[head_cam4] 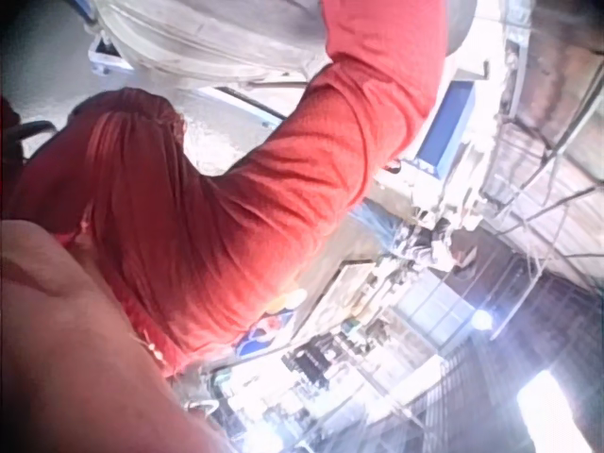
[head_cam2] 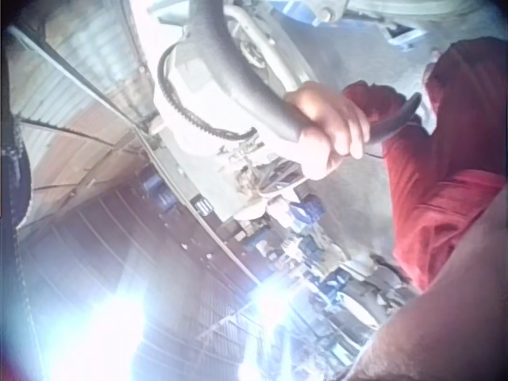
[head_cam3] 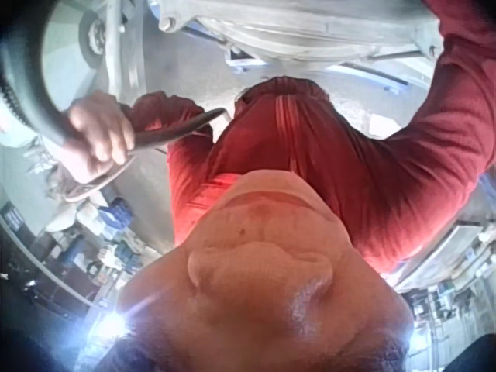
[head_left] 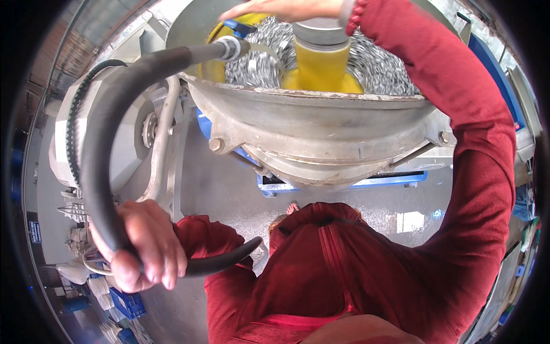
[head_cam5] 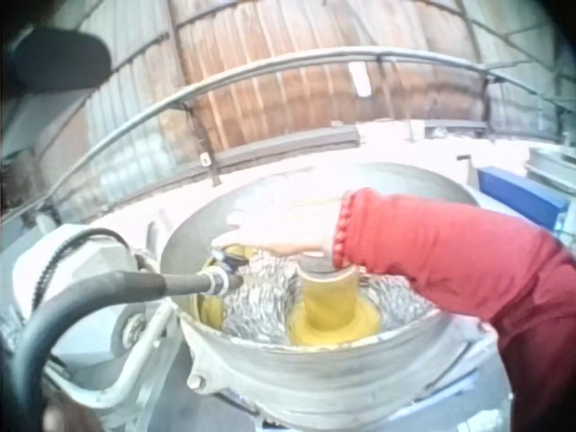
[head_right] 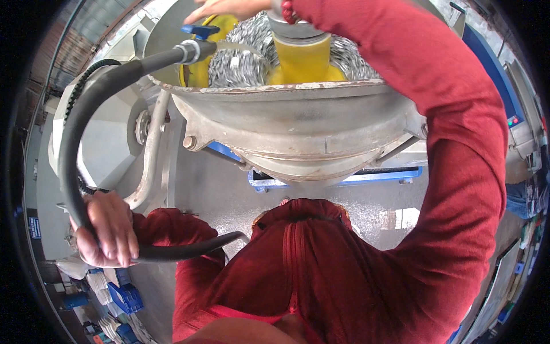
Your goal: The person uses a black hose to spray liquid into a rotating industrial vibratory finishing machine containing metal parts and gray media, while also using their hands to stir the mixture and push parts back into the center.
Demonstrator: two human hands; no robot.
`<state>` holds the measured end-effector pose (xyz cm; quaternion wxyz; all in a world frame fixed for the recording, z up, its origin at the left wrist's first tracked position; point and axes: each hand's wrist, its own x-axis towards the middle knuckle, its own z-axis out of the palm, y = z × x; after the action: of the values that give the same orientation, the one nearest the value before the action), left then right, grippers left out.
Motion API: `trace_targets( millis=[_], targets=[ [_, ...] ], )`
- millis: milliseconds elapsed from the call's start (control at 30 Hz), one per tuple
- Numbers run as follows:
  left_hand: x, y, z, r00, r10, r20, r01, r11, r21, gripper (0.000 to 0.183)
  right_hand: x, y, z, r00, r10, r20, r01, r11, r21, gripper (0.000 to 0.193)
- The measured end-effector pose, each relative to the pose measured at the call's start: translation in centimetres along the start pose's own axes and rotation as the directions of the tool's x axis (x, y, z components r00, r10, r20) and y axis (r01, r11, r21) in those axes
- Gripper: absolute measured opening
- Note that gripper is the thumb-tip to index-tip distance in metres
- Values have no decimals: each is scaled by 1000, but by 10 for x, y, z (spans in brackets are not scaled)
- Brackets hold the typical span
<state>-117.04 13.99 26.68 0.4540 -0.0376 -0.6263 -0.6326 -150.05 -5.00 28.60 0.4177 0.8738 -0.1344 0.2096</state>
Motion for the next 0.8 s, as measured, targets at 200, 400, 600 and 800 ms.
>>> trace_targets(
  millis=[200,400,600,800],
  targets=[
    [-9,-2,-26,985,39,-166,-46,998,-39,26,3,45,-109,538,349,767,-627,774,88,53],
    [40,4,-12,987,129,-92,-115,983,140,19,-76,37,-102,510,496,703,-795,584,164,75],
    [80,16,1,997,74,19,-76,985,157,26,12,34,-56,893,337,299,-434,821,370,108],
    [102,10,2,961,53,273,-56,998,4,33,56,70,-29,937,314,152,-348,811,470,66]
  ],
)
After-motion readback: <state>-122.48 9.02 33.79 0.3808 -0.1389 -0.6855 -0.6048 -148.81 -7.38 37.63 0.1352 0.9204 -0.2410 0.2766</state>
